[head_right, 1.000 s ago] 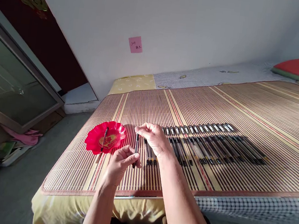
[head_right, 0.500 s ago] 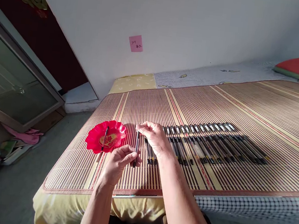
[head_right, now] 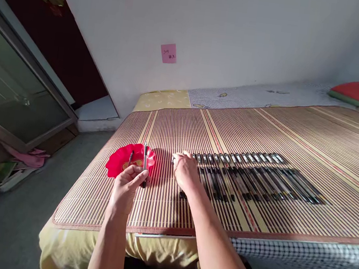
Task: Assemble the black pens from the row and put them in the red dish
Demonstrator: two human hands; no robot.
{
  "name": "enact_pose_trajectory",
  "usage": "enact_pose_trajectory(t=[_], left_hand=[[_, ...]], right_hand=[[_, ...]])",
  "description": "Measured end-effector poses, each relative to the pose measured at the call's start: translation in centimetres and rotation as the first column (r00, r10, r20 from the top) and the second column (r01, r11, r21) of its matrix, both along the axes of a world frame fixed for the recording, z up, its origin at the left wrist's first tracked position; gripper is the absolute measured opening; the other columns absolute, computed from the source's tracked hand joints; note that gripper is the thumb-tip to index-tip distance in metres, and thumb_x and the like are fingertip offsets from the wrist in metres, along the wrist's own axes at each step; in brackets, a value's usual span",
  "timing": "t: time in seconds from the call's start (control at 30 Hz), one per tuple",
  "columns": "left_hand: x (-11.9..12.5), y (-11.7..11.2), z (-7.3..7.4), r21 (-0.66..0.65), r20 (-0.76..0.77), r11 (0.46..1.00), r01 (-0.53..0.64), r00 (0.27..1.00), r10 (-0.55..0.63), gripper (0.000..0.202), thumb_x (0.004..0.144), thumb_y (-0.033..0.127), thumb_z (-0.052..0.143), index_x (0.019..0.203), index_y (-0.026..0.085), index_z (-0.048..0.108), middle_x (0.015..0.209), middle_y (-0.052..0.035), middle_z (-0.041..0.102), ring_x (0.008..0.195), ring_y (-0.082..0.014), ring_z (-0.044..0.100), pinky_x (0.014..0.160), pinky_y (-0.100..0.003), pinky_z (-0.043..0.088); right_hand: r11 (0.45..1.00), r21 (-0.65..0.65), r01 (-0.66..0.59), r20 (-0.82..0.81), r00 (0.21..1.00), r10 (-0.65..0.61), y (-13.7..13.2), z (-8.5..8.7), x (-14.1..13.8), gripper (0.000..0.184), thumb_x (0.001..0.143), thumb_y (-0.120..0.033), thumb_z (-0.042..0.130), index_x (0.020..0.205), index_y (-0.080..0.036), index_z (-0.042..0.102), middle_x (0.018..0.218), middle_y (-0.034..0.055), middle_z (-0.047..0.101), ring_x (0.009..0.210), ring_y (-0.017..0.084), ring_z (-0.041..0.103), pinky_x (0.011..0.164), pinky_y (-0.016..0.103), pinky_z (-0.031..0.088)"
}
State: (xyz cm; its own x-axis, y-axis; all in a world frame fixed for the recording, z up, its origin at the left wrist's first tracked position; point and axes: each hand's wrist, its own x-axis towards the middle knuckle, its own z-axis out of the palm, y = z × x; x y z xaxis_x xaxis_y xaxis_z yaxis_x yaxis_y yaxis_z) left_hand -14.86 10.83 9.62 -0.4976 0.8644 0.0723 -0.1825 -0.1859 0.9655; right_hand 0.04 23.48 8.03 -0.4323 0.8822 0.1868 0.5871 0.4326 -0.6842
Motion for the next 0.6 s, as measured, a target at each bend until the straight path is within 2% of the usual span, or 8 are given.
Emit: enact_pose_trajectory(t=[0.1, 0.17, 0.27, 0.37, 0.43, 0.5, 0.6], left_hand=[[-0.1, -0.3, 0.4, 0.014, 0.004, 1.0, -0.027, 1.0, 0.027, 0.036, 0.069, 0.04, 0.092, 0.074, 0.018, 0.064, 0.063, 0.0011, 0.069, 0.054, -0.0111, 0.064, 0.052, -0.021, 0.053], [0.1, -0.5, 0.6, 0.011, 0.009, 0.999, -0.03, 1.0, 0.03, 0.035, 0.07, 0.039, 0.092, 0.075, 0.018, 0.065, 0.064, 0.0013, 0.069, 0.056, -0.0112, 0.065, 0.053, -0.021, 0.054], [0.4, -0.7, 1.0, 0.006, 0.028, 0.999, -0.042, 0.999, 0.042, 0.033, 0.07, 0.037, 0.092, 0.076, 0.017, 0.066, 0.063, 0.0022, 0.068, 0.057, -0.0106, 0.064, 0.054, -0.02, 0.055], [0.4, -0.7, 1.0, 0.01, 0.036, 1.0, -0.019, 0.999, 0.019, 0.03, 0.071, 0.034, 0.091, 0.076, 0.017, 0.067, 0.063, 0.0019, 0.069, 0.057, -0.0097, 0.063, 0.057, -0.02, 0.054], [0.4, -0.7, 0.9, 0.016, 0.019, 1.0, 0.004, 1.0, -0.004, 0.028, 0.073, 0.034, 0.089, 0.075, 0.017, 0.067, 0.062, 0.0017, 0.069, 0.057, -0.0093, 0.063, 0.058, -0.02, 0.054], [0.4, -0.5, 0.6, 0.014, -0.011, 1.0, 0.021, 1.0, -0.021, 0.028, 0.074, 0.035, 0.089, 0.074, 0.016, 0.068, 0.06, 0.002, 0.068, 0.056, -0.0092, 0.062, 0.059, -0.02, 0.052], [0.4, -0.4, 0.2, -0.004, -0.04, 0.999, 0.035, 0.999, -0.035, 0.027, 0.074, 0.035, 0.089, 0.077, 0.016, 0.07, 0.063, 0.0019, 0.068, 0.059, -0.0094, 0.061, 0.061, -0.02, 0.049]], right_hand=[[0.996, 0.064, -0.066, 0.318, 0.947, 0.043, -0.3, -0.7, -1.0, 0.052, 0.096, -0.005, 0.036, 0.134, -0.008, 0.071, 0.153, 0.0171, 0.06, 0.154, 0.033, 0.04, 0.127, 0.06, 0.026], [0.992, 0.049, -0.115, 0.38, 0.921, 0.088, -0.3, -0.7, -1.3, 0.054, 0.093, 0.0, 0.035, 0.131, -0.009, 0.073, 0.152, 0.0153, 0.062, 0.153, 0.032, 0.041, 0.127, 0.06, 0.024], [0.977, 0.145, -0.155, 0.278, 0.954, 0.11, -0.3, -0.2, -1.1, 0.044, 0.097, -0.005, 0.04, 0.113, -0.013, 0.08, 0.127, 0.0139, 0.077, 0.137, 0.031, 0.059, 0.12, 0.055, 0.036], [0.967, 0.23, -0.107, 0.147, 0.986, 0.074, -0.6, 0.5, -1.0, 0.032, 0.101, -0.017, 0.048, 0.099, -0.015, 0.08, 0.104, 0.0124, 0.08, 0.104, 0.028, 0.071, 0.103, 0.048, 0.049], [0.978, 0.196, -0.071, 0.12, 0.992, 0.048, -1.3, 0.7, -1.4, 0.027, 0.101, -0.022, 0.053, 0.098, -0.014, 0.078, 0.104, 0.0136, 0.078, 0.094, 0.027, 0.069, 0.094, 0.045, 0.051], [0.993, 0.106, -0.06, 0.118, 0.992, 0.047, -2.2, 0.7, -2.1, 0.021, 0.099, -0.025, 0.058, 0.094, -0.014, 0.075, 0.105, 0.0148, 0.075, 0.091, 0.026, 0.068, 0.088, 0.042, 0.052], [0.994, -0.029, -0.108, 0.108, 0.988, 0.11, -3.6, 0.2, -3.2, 0.012, 0.093, -0.02, 0.065, 0.082, -0.017, 0.069, 0.094, 0.0114, 0.074, 0.08, 0.022, 0.067, 0.073, 0.035, 0.05]])
